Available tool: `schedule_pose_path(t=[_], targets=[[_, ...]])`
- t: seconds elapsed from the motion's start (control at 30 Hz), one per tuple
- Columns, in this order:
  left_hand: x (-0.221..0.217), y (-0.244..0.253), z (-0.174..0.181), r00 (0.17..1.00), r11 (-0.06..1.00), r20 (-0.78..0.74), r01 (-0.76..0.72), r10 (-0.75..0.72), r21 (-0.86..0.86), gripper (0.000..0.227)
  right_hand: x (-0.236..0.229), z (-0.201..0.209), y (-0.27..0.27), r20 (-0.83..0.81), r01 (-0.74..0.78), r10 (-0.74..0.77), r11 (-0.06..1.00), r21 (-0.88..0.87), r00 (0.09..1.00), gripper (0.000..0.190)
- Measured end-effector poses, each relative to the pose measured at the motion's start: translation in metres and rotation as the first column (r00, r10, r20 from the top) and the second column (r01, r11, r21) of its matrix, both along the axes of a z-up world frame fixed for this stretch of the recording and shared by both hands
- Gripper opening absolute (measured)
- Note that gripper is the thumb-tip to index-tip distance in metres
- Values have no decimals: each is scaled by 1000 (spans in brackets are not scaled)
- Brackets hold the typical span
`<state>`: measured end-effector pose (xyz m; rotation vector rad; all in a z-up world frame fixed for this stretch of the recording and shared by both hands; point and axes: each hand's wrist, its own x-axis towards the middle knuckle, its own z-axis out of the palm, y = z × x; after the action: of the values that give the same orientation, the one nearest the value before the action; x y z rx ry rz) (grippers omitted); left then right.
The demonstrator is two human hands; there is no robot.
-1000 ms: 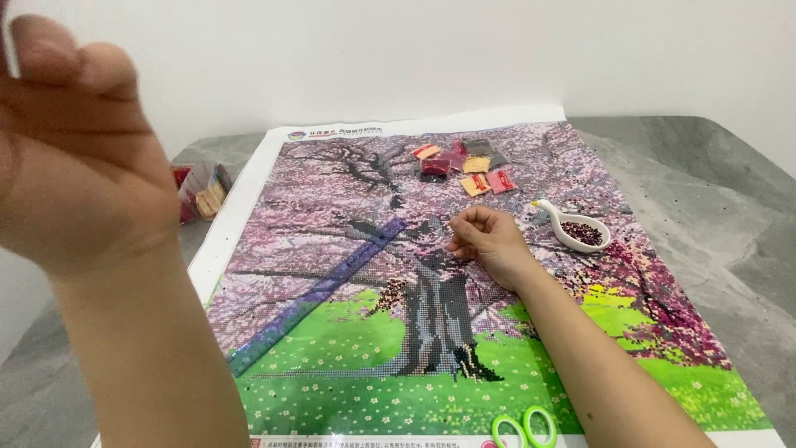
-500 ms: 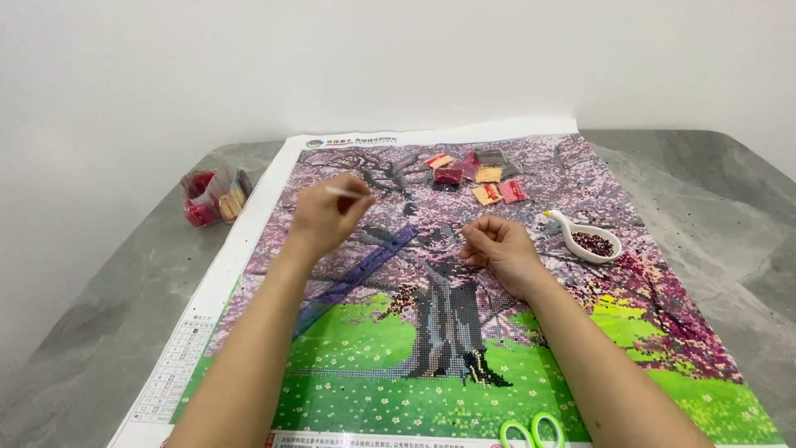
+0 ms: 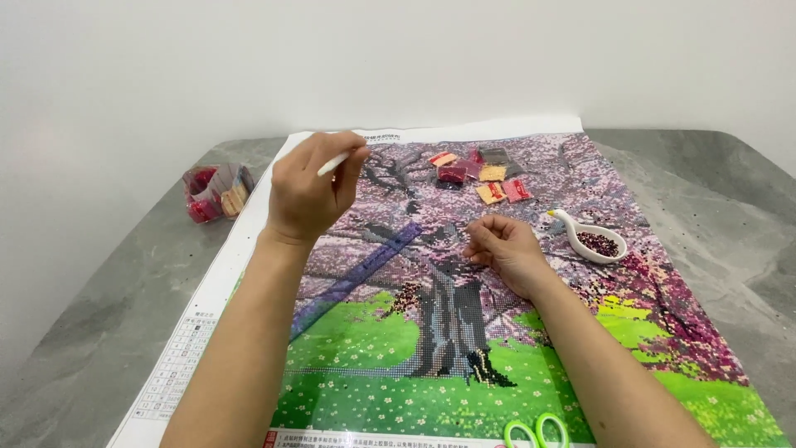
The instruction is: The person is using a purple ruler and a white stylus to align and straighten rows of small resin diamonds on a diamond painting canvas.
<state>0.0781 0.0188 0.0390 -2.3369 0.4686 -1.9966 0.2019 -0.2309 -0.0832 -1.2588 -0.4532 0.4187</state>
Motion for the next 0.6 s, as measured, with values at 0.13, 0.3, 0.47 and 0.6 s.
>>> schedule_pose_path(t=[0.13,0.3,0.47,0.6], targets=[[-3,0,6,994,1000,112,12,-14,18,9,9,-9,1,12,4,-4,1000,-27,1000,22],[-10,31,-45,991,998,-131,29,-36,-54,6,7,-8,0,16,17,-17,1000,-20,1000,20],[-57,88,-65,945,979,-320,4,-69,-202,10,9,-14,-1,29,41,-40,999,-34,999,20],[-102,124,-79,872,899,-490,-194,-25,-392,15,16,-13,-7,26,28,-25,994,-110,999,14]])
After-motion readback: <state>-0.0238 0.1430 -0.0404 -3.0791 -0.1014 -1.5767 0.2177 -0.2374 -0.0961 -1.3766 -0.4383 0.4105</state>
